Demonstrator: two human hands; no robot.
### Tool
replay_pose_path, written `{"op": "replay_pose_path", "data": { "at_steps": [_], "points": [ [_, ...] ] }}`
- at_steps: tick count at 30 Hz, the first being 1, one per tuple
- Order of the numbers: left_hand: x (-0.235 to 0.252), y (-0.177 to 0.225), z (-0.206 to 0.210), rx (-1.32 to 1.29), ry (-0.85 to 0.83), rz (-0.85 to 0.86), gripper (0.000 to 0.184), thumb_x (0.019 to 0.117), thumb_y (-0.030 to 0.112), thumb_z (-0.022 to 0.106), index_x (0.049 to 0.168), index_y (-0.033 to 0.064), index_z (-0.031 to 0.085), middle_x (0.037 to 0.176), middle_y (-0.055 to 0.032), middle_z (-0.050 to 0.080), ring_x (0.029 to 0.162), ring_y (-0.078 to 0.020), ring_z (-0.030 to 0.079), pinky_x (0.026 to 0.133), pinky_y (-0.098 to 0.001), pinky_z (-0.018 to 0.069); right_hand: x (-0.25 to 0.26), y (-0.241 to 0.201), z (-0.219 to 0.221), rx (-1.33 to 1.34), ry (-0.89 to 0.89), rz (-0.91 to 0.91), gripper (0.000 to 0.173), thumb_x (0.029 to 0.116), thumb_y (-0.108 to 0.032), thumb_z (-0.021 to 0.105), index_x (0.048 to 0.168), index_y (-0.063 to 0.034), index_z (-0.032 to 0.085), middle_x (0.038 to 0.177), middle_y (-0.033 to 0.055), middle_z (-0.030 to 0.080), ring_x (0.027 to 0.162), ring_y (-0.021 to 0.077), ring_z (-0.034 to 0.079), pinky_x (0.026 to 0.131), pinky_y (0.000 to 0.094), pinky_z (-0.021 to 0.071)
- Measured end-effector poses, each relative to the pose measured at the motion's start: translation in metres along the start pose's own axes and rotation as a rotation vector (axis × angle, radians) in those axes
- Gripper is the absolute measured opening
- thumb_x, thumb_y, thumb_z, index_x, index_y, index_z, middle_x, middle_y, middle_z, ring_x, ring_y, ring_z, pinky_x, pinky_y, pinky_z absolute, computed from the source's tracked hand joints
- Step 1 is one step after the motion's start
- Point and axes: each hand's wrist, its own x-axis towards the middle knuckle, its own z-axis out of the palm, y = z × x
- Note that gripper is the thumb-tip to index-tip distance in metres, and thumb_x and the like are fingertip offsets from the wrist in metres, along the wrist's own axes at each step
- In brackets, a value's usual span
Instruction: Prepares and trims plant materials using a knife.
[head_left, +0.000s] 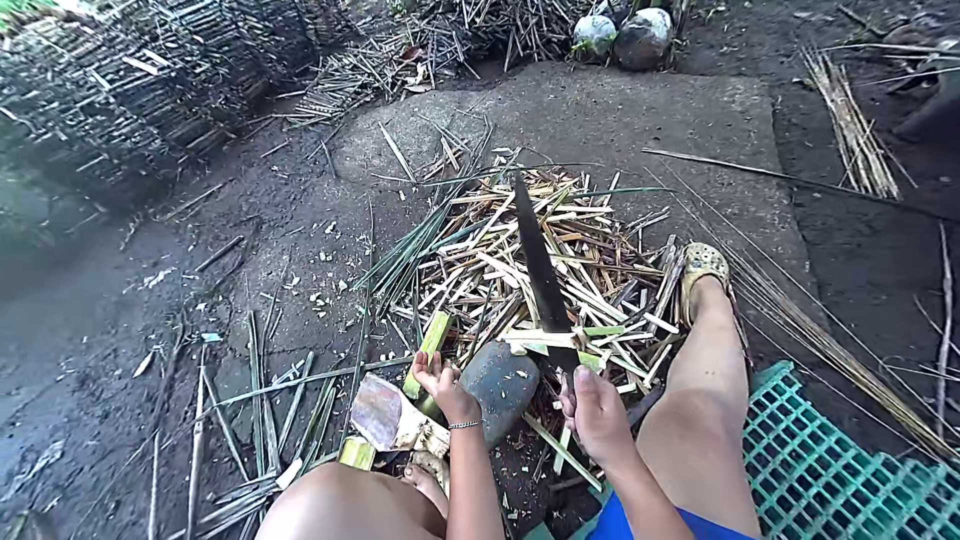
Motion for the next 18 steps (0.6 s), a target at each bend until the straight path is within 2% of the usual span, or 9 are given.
{"op": "replay_pose_path", "data": {
  "at_steps": [2, 4, 5, 8, 10, 12, 14, 16, 18],
  "points": [
    [-0.001, 0.005, 0.003, 0.017, -0.039, 0.016, 0.078, 0.0780, -0.005, 0.045, 0.153, -0.0035, 0.021, 0.158, -0.0242, 0.024, 0.132, -0.0244, 0.043, 0.102, -0.0358, 0.0426, 0.002, 0.027, 0.010, -0.145, -0.021, 0.063, 0.057, 0.1072, -0.046, 0.029, 0.082, -0.0060, 0.061, 0.060, -0.0030, 0.047, 0.051, 0.0088, 0.049, 0.051, 0.0313, 0.0476],
    [-0.004, 0.008, 0.005, 0.040, -0.109, 0.044, 0.082, 0.0746, -0.004, 0.048, 0.152, -0.0035, 0.022, 0.160, -0.0249, 0.023, 0.136, -0.0269, 0.040, 0.105, -0.0380, 0.0410, 0.007, 0.061, 0.022, -0.321, -0.176, 0.317, 0.064, 0.1118, -0.043, 0.030, 0.094, 0.0054, 0.067, 0.075, 0.0171, 0.060, 0.071, 0.0305, 0.061, 0.073, 0.0531, 0.0506],
    [-0.006, 0.009, 0.006, 0.051, -0.174, 0.071, 0.085, 0.0716, -0.002, 0.051, 0.152, -0.0041, 0.022, 0.159, -0.0250, 0.024, 0.138, -0.0272, 0.038, 0.107, -0.0390, 0.0399, 0.012, 0.072, 0.026, -0.377, -0.229, 0.415, 0.065, 0.1120, -0.045, 0.029, 0.098, 0.0057, 0.068, 0.082, 0.0206, 0.063, 0.080, 0.0343, 0.064, 0.080, 0.0566, 0.0502],
    [-0.009, 0.009, 0.002, 0.159, -0.557, 0.240, 0.102, 0.0642, 0.021, 0.068, 0.150, -0.0098, 0.022, 0.156, -0.0253, 0.032, 0.143, -0.0242, 0.037, 0.113, -0.0401, 0.0369, 0.017, 0.072, 0.024, -0.409, -0.262, 0.452, 0.065, 0.1117, -0.047, 0.029, 0.095, 0.0027, 0.067, 0.081, 0.0173, 0.061, 0.079, 0.0313, 0.061, 0.077, 0.0537, 0.0486],
    [-0.018, 0.019, 0.007, 0.266, -0.863, 0.347, 0.104, 0.0733, 0.037, 0.074, 0.150, -0.0142, 0.027, 0.157, -0.0287, 0.035, 0.147, -0.0280, 0.036, 0.119, -0.0419, 0.0341, 0.009, 0.051, 0.015, -0.429, -0.246, 0.397, 0.062, 0.1115, -0.046, 0.031, 0.097, 0.0017, 0.069, 0.080, 0.0170, 0.063, 0.080, 0.0318, 0.063, 0.078, 0.0551, 0.0494],
    [-0.030, 0.029, 0.018, 0.417, -1.064, 0.379, 0.085, 0.0797, 0.027, 0.074, 0.146, -0.0136, 0.040, 0.146, -0.0272, 0.052, 0.140, -0.0307, 0.048, 0.119, -0.0453, 0.0363, -0.003, 0.036, 0.012, -0.442, -0.214, 0.352, 0.057, 0.1112, -0.043, 0.035, 0.096, 0.0001, 0.069, 0.078, 0.0151, 0.064, 0.078, 0.0309, 0.064, 0.076, 0.0547, 0.0503],
    [-0.038, 0.030, 0.025, 0.629, -1.140, 0.254, 0.056, 0.0874, 0.013, 0.072, 0.138, -0.0055, 0.057, 0.127, -0.0156, 0.069, 0.126, -0.0243, 0.061, 0.120, -0.0488, 0.0335, -0.008, 0.048, 0.020, -0.435, -0.212, 0.375, 0.054, 0.1112, -0.040, 0.036, 0.095, 0.0009, 0.068, 0.079, 0.0163, 0.064, 0.078, 0.0323, 0.065, 0.076, 0.0555, 0.0503],
    [-0.037, 0.009, 0.024, 0.737, -1.090, 0.091, 0.034, 0.0980, 0.011, 0.062, 0.129, -0.0033, 0.062, 0.117, -0.0156, 0.070, 0.112, -0.0209, 0.066, 0.107, -0.0414, 0.0466, -0.004, 0.077, 0.033, -0.441, -0.255, 0.455, 0.061, 0.1113, -0.044, 0.033, 0.098, 0.0027, 0.069, 0.086, 0.0209, 0.067, 0.086, 0.0369, 0.067, 0.080, 0.0589, 0.0511],
    [-0.036, -0.007, 0.022, 0.657, -0.975, 0.061, 0.031, 0.1012, 0.007, 0.055, 0.128, -0.0088, 0.057, 0.116, -0.0195, 0.067, 0.107, -0.0200, 0.066, 0.098, -0.0364, 0.0522, 0.006, 0.085, 0.037, -0.466, -0.301, 0.502, 0.065, 0.1106, -0.049, 0.030, 0.099, 0.0012, 0.070, 0.092, 0.0214, 0.069, 0.092, 0.0374, 0.068, 0.084, 0.0589, 0.0511]
  ]
}}
